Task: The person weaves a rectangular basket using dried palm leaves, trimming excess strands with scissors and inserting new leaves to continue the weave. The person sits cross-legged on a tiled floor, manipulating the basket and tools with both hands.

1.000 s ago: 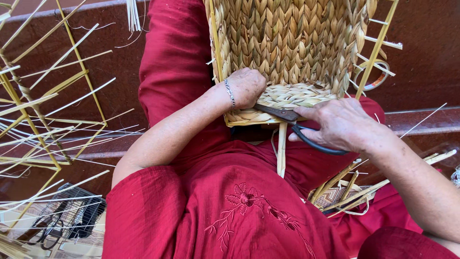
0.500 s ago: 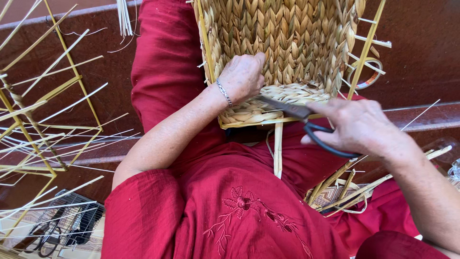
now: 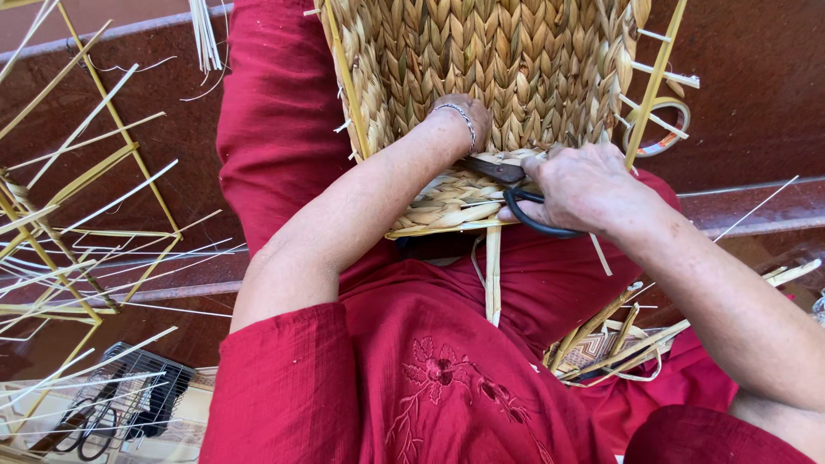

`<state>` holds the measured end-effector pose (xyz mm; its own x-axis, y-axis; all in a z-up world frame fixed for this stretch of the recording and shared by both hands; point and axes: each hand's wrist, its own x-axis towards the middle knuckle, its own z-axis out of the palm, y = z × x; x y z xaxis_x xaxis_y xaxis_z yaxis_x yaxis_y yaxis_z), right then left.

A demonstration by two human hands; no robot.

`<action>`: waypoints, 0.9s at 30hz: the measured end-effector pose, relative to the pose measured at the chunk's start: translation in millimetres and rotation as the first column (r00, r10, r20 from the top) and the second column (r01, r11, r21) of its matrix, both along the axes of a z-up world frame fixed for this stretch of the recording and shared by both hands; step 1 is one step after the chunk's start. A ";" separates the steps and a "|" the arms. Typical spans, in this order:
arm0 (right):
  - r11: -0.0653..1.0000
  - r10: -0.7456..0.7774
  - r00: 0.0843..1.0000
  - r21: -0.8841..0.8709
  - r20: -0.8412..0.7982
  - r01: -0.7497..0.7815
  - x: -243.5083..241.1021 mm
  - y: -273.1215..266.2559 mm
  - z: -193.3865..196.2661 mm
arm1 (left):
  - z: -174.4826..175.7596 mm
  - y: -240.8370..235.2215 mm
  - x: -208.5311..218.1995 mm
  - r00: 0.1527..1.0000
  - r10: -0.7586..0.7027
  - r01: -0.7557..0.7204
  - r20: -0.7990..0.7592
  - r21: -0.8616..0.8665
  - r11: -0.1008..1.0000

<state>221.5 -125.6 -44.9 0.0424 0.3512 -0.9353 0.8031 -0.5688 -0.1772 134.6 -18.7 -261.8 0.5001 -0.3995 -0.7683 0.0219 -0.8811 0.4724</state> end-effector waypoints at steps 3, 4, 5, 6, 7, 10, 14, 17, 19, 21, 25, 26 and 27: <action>1.000 0.009 1.000 0.005 -0.029 -0.009 -0.9 1.8 -9.8 | -14.5 -2.8 -5.4 1.000 -0.014 0.014 -0.024 -0.015 1.000; 1.000 0.015 0.999 0.018 -0.034 -0.015 -1.3 3.2 -13.1 | -17.1 -0.8 -5.5 0.996 -0.024 0.024 -0.081 0.000 1.000; 0.999 0.009 0.999 0.037 -0.043 -0.008 -1.6 4.3 -16.4 | -18.7 1.6 -5.7 0.997 -0.031 0.031 -0.070 -0.001 1.000; 0.999 0.004 0.998 0.054 -0.055 -0.001 -3.0 4.4 -19.2 | -18.5 2.7 -7.3 0.997 -0.039 0.039 -0.063 -0.006 0.999; 0.998 -0.001 0.998 0.070 -0.068 0.006 -4.3 4.2 -22.1 | -17.7 3.6 -8.5 0.997 -0.047 0.046 -0.055 -0.010 0.999; 0.987 -0.061 0.990 0.141 -0.124 0.078 -3.7 0.9 -30.0 | -14.3 4.3 -5.5 0.996 -0.081 0.079 -0.037 -0.047 0.996; 0.991 -0.038 0.989 0.119 -0.145 0.056 -5.6 -2.1 -36.9 | -1.0 8.6 0.7 0.995 -0.044 0.040 -0.086 -0.043 0.998; 0.985 -0.002 0.989 0.171 -0.150 0.028 -9.2 -5.0 -35.1 | 11.0 13.0 4.9 0.996 -0.023 0.021 -0.089 -0.031 0.999; 0.984 0.027 0.989 0.179 -0.142 -0.001 -9.0 -5.6 -29.8 | 15.1 18.3 8.7 0.997 0.001 -0.002 -0.079 -0.007 1.000; 0.977 0.065 0.996 0.207 -0.063 -0.051 -5.6 -8.9 -16.8 | 14.2 22.4 13.8 0.994 0.070 -0.068 -0.085 0.025 0.997; 0.952 -0.037 0.992 0.305 0.123 -0.003 4.0 -21.5 27.6 | 2.9 16.7 11.3 0.981 0.170 -0.165 -0.090 0.054 0.985; 0.962 -0.046 0.987 0.274 0.155 0.002 5.7 -24.0 38.0 | -1.1 12.7 9.4 0.985 0.119 -0.116 -0.121 0.035 0.993; 0.970 -0.054 0.981 0.243 0.187 0.007 7.5 -26.7 47.9 | -5.0 8.4 6.2 0.986 0.068 -0.066 -0.152 0.016 0.998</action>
